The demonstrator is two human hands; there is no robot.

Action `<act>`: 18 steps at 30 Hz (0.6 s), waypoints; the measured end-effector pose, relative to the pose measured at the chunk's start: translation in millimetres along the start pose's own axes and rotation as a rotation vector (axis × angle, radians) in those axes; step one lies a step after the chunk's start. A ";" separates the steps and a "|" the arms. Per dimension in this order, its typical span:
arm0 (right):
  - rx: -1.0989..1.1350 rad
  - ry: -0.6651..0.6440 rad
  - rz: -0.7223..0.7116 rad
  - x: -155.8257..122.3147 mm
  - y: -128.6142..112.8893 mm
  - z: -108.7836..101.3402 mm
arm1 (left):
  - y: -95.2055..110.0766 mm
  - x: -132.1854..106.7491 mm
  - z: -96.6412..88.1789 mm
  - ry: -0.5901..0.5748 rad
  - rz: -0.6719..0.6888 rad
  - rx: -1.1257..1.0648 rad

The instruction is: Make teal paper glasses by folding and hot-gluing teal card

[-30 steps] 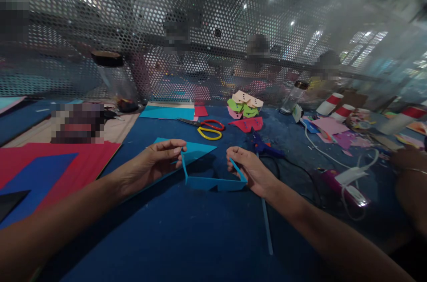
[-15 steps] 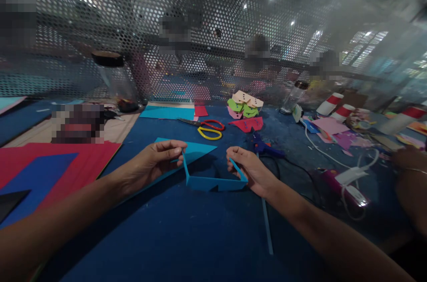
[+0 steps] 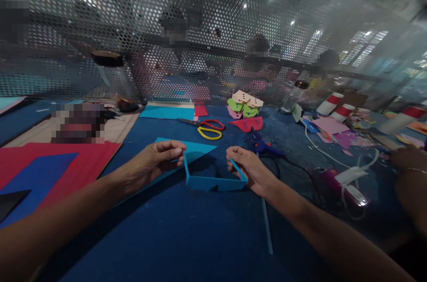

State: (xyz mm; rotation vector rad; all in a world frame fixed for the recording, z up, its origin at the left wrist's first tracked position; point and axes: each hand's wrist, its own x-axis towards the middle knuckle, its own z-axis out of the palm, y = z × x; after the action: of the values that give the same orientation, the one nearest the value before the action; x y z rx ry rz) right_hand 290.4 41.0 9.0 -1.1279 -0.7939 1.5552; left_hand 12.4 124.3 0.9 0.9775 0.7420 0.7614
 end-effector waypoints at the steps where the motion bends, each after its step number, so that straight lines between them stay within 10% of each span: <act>1: 0.001 0.001 0.001 0.0 0.0 0.0 | -0.2 -0.1 0.3 -0.001 0.001 0.002; 18: -0.004 -0.005 -0.009 1.1 0.7 0.1 | 1.0 -3.3 5.8 -0.017 0.015 0.075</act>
State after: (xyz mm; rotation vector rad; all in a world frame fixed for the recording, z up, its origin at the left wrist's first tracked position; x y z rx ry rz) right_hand 290.1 41.8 8.2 -1.1221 -0.8046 1.5499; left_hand 15.2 119.5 4.6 1.0568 0.7531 0.7417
